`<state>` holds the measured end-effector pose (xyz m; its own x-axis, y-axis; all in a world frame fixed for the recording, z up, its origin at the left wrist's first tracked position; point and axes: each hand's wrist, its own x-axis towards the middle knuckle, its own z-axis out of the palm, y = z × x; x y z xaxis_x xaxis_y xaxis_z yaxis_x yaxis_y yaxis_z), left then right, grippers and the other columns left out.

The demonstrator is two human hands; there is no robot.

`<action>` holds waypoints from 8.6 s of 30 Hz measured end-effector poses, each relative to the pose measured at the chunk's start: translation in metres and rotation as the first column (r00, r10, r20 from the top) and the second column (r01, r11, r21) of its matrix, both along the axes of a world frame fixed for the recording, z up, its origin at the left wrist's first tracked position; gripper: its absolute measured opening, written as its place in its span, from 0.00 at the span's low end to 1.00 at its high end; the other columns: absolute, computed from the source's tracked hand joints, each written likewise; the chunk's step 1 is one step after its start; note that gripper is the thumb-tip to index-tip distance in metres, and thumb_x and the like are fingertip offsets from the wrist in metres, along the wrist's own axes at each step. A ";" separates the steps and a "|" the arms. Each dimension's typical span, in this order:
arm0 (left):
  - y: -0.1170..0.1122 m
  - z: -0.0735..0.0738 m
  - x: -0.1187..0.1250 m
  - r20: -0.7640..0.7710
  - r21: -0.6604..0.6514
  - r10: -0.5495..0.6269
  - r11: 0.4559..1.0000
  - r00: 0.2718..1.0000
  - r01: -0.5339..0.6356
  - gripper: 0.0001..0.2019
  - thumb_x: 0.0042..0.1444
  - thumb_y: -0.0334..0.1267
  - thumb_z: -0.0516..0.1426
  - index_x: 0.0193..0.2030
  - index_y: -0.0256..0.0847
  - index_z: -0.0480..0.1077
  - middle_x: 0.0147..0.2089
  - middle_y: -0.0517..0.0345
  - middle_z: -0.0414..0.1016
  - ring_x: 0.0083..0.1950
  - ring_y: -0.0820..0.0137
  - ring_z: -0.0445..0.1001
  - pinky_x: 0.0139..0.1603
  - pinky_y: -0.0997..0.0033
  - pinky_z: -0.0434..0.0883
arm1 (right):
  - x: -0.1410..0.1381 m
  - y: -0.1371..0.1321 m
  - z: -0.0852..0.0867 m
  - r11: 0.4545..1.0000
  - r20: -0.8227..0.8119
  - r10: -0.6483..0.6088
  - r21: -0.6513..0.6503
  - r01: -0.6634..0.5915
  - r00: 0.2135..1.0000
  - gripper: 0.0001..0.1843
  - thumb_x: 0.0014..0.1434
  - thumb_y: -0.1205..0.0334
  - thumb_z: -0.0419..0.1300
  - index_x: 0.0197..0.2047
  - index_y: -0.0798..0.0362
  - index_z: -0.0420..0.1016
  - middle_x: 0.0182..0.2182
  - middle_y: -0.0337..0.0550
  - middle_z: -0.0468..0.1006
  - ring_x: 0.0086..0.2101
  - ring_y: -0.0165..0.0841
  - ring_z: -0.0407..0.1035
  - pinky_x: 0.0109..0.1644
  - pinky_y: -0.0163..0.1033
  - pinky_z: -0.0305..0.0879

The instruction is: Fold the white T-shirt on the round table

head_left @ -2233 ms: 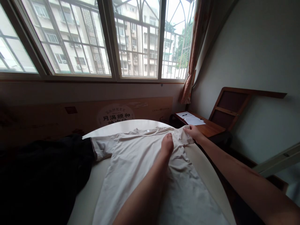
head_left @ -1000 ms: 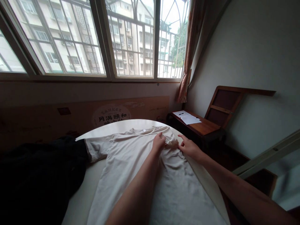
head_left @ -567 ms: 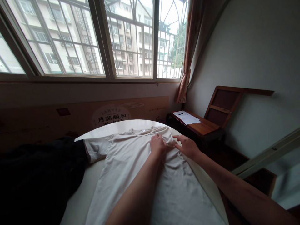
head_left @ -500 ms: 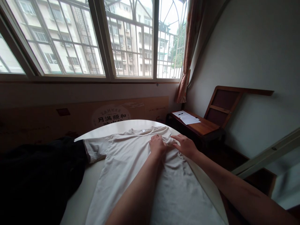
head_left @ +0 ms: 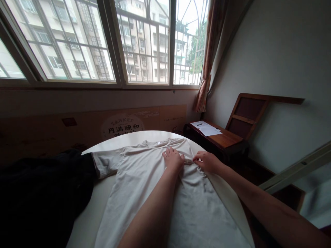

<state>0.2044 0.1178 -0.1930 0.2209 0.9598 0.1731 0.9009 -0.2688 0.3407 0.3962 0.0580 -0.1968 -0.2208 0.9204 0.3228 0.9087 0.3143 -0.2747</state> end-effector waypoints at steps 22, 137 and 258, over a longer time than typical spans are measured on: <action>-0.009 -0.014 0.011 -0.036 0.053 -0.315 0.947 0.949 0.316 0.29 0.68 0.47 0.50 0.70 0.32 0.64 0.73 0.36 0.60 0.75 0.49 0.55 0.74 0.42 0.51 | -0.004 0.140 -0.028 0.954 0.101 0.036 -0.300 -0.004 0.994 0.35 0.72 0.49 0.43 0.77 0.55 0.50 0.75 0.50 0.45 0.74 0.44 0.38 0.74 0.61 0.39; -0.026 0.030 -0.240 -0.086 0.119 0.275 0.957 0.958 -0.264 0.16 0.60 0.24 0.51 0.52 0.35 0.73 0.55 0.43 0.76 0.54 0.61 0.75 0.55 0.68 0.68 | -0.224 0.031 -0.006 0.995 -0.285 0.036 -0.078 -0.061 0.958 0.17 0.68 0.63 0.54 0.55 0.51 0.79 0.49 0.44 0.83 0.50 0.35 0.75 0.58 0.37 0.63; 0.053 0.067 -0.239 -0.330 -0.022 0.223 0.970 0.917 -0.243 0.33 0.61 0.40 0.58 0.73 0.37 0.59 0.77 0.36 0.49 0.75 0.47 0.53 0.69 0.53 0.61 | -0.064 0.150 0.021 0.964 0.057 -0.264 -0.006 0.265 0.963 0.27 0.68 0.59 0.56 0.69 0.48 0.67 0.70 0.55 0.60 0.65 0.49 0.59 0.65 0.53 0.60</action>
<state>-0.0349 0.1703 -0.1265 0.0237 0.9973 0.0691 0.9992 -0.0258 0.0305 0.3325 0.2078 -0.1756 0.0139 0.9526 0.3038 0.9728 0.0574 -0.2243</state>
